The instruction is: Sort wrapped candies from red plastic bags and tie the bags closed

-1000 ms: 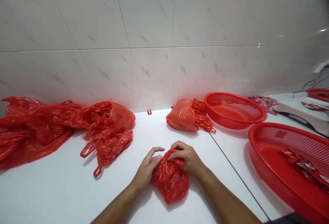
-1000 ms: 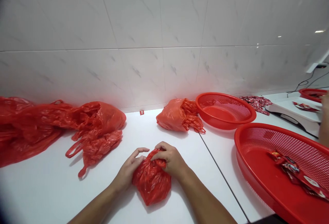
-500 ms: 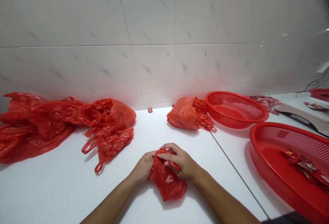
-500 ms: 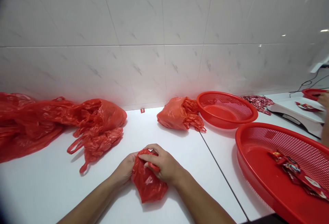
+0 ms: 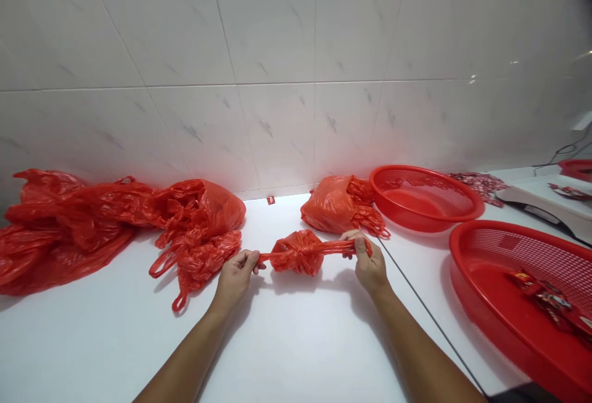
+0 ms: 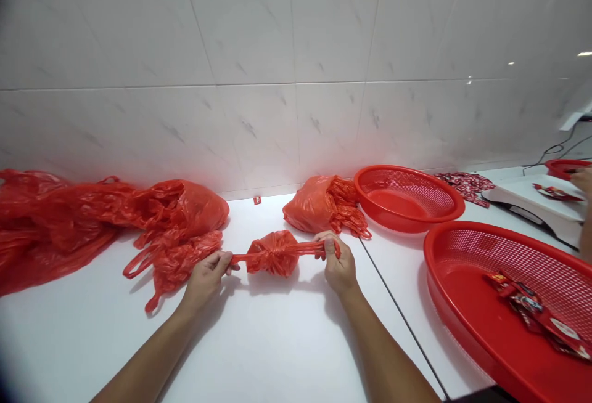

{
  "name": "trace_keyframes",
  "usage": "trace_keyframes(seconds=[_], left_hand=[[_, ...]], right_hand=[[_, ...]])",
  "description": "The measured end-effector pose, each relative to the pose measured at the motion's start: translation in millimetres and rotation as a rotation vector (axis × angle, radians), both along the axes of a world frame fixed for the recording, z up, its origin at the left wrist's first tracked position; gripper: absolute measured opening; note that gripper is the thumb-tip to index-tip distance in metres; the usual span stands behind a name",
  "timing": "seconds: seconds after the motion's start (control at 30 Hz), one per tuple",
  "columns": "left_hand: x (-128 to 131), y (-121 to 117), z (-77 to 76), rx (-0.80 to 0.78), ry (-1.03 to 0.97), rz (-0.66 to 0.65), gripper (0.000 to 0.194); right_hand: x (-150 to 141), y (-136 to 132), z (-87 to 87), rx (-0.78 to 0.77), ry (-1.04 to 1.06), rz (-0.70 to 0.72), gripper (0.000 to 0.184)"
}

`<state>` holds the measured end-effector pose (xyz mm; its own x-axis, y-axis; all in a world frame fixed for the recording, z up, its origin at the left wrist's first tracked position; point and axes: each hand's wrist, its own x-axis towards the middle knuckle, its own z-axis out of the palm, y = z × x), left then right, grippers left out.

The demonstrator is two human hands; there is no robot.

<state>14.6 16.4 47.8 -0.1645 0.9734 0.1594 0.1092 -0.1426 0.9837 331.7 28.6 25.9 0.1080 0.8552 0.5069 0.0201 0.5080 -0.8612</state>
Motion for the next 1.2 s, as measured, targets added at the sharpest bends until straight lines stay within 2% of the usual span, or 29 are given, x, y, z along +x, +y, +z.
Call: trace_keyframes(seconds=[0.1,0.17,0.3,0.4,0.47,0.57,0.63,0.73,0.77,0.8,0.9,0.97,1.0,1.07,1.13,1.2], left_hand=[[4.0,-1.0,-5.0,0.02,-0.077,-0.011,0.048],[8.0,-3.9,-7.1,0.006,-0.165,-0.06,0.052],[15.2,-13.4,-4.9,-0.059,-0.448,-0.253,0.045],[15.4,-17.5,0.6,-0.106,-0.539,-0.396,0.05],[12.9,-16.6,4.3,-0.107,-0.53,-0.424,0.052],[8.2,-12.7,6.6,-0.064,-0.504,-0.389,0.053],[6.1,-11.0,3.7,-0.038,-0.511,-0.379,0.052],[6.7,-11.4,-8.2,0.009,-0.514,-0.389,0.038],[8.2,-12.2,-13.5,0.026,-0.492,-0.395,0.032],[10.3,-13.3,-18.7,0.04,-0.451,-0.406,0.04],[20.3,-18.7,-30.8,0.068,-0.145,-0.437,0.103],[28.7,-24.5,-34.1,0.084,0.181,-0.443,0.127],[32.9,-27.8,-34.6,0.102,0.346,-0.447,0.13],[41.4,-34.5,-35.0,0.178,0.588,-0.431,0.114],[49.5,-40.1,-36.6,0.278,0.702,-0.366,0.091],[57.5,-44.0,-39.8,0.369,0.764,-0.26,0.076]], right_hand=[[-7.0,1.6,-3.2,-0.14,0.071,0.113,0.061],[-14.0,0.1,-5.1,-0.258,0.118,0.245,0.063],[-25.0,-5.1,-7.2,-0.444,0.322,0.57,0.059],[-27.7,-5.2,-7.5,-0.44,0.413,0.7,0.06],[-27.7,-2.1,-7.9,-0.415,0.367,0.677,0.063],[-27.5,3.7,-11.0,-0.445,0.256,0.567,0.067],[-27.5,5.4,-14.9,-0.454,0.184,0.504,0.067],[-27.1,3.8,-20.6,-0.342,-0.025,0.355,0.059],[-27.2,2.5,-21.6,-0.294,-0.115,0.311,0.055],[-27.8,0.9,-22.1,-0.261,-0.2,0.289,0.052],[-34.0,-5.1,-19.7,-0.219,-0.358,0.393,0.047],[-41.2,-10.7,-15.7,-0.156,-0.384,0.523,0.044],[-45.1,-13.9,-13.4,-0.112,-0.381,0.581,0.042],[-51.3,-20.6,-8.6,-0.043,-0.364,0.668,0.041],[-53.6,-26.3,-4.8,-0.016,-0.35,0.726,0.041],[-51.1,-29.5,-3.8,0.004,-0.349,0.772,0.038]])
